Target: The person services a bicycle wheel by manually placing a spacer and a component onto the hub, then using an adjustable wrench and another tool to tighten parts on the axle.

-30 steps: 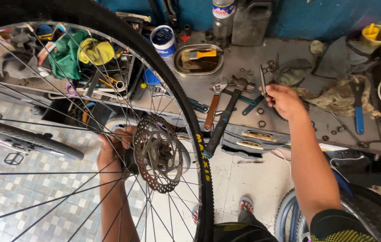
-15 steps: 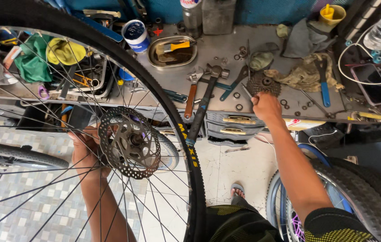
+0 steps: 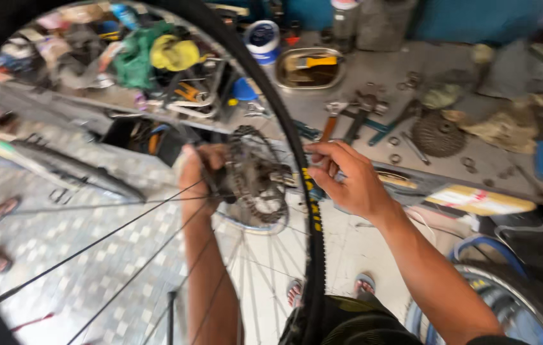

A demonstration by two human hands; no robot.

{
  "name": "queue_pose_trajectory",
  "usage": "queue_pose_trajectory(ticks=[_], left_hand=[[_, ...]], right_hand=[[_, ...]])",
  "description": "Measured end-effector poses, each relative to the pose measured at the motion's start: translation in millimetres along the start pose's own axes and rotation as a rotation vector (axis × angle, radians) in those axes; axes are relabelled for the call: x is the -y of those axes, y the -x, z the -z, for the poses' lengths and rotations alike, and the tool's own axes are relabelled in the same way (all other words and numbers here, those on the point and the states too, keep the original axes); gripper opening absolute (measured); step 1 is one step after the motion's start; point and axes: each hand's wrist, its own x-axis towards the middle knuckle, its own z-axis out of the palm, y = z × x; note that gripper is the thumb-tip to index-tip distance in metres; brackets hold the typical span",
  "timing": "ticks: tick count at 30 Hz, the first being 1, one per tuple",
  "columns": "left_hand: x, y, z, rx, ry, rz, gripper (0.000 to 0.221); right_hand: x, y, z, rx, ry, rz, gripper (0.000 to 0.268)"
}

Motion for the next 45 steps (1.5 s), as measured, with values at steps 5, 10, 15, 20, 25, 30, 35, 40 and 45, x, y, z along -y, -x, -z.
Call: queue_pose_trajectory(ticks=[5, 10, 15, 20, 25, 30, 35, 40, 45], left_hand=[[-10, 4, -17, 0.038, -0.056, -0.017, 0.059], [-14, 0, -26, 0.12, 0.049, -0.009, 0.057], [-18, 1, -29, 0.078, 0.07, 0.051, 0.055], [-22, 2, -33, 0.086, 0.013, 0.024, 0.056], [-23, 2, -33, 0.095, 0.009, 0.019, 0.056], [-6, -4, -9, 0.014, -0.117, 0.018, 0.059], [10, -8, 30, -0.063, 0.007, 0.092, 0.06], [9, 5, 30, -0.109, -0.094, 0.051, 0.056], [-2, 8, 20, -0.16, -0.076, 0.071, 0.055]], right_hand=[[43, -21, -14, 0.083, -0.011, 0.133, 0.041], [41, -29, -21, 0.129, 0.074, 0.06, 0.037], [36, -35, -27, 0.132, 0.053, 0.115, 0.031], [36, -37, -29, 0.134, 0.091, 0.101, 0.03], [41, -38, -29, 0.133, 0.097, 0.113, 0.031], [33, -24, -10, 0.051, 0.078, 0.068, 0.034], [-55, 32, 63, -0.234, 0.225, -0.199, 0.03], [-169, 115, 193, -0.512, 0.587, -0.616, 0.024], [-220, 168, 253, -0.407, 0.869, -1.016, 0.028]])
